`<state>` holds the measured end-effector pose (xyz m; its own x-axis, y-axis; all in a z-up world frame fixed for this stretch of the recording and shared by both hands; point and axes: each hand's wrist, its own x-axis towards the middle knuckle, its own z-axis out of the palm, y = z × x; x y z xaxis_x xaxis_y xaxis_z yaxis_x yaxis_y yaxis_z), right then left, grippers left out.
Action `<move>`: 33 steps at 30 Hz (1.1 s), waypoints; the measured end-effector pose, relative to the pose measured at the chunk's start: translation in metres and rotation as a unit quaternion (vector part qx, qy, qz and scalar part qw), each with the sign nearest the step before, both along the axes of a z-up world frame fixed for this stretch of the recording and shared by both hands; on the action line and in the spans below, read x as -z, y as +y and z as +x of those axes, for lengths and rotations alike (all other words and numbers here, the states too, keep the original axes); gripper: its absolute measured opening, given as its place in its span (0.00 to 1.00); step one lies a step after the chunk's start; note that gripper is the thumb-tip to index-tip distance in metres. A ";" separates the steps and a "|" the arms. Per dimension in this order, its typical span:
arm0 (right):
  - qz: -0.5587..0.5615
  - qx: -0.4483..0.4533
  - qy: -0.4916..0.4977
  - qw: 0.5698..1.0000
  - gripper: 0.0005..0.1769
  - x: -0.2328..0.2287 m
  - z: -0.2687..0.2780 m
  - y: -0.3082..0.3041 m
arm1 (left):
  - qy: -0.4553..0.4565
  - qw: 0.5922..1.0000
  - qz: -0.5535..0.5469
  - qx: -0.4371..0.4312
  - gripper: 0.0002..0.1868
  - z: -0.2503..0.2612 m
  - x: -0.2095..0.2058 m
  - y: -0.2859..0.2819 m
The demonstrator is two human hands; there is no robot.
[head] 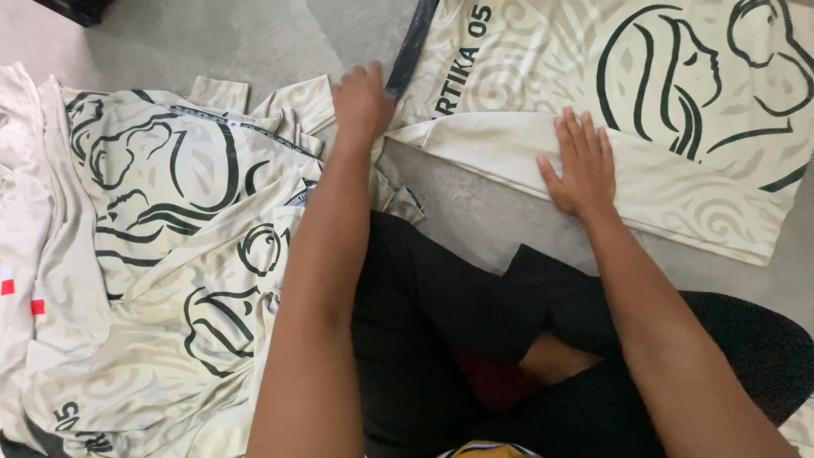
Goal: Folding shirts into a uniform size using a folding board as a guide while sitting on the floor.
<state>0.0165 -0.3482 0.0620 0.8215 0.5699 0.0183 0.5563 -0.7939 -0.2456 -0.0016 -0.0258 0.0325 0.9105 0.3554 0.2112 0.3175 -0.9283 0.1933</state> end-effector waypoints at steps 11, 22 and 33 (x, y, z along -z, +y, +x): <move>0.013 -0.013 -0.066 0.998 0.34 0.018 0.008 -0.009 | 0.139 0.881 0.133 0.431 0.25 0.009 -0.046 -0.144; 0.013 -0.019 -0.073 0.997 0.33 0.023 0.009 -0.013 | -0.080 0.950 0.057 0.298 0.30 0.006 0.030 -0.188; -0.019 -0.059 0.065 0.996 0.38 0.032 0.029 -0.030 | 0.048 0.949 0.010 0.312 0.33 0.003 0.006 -0.185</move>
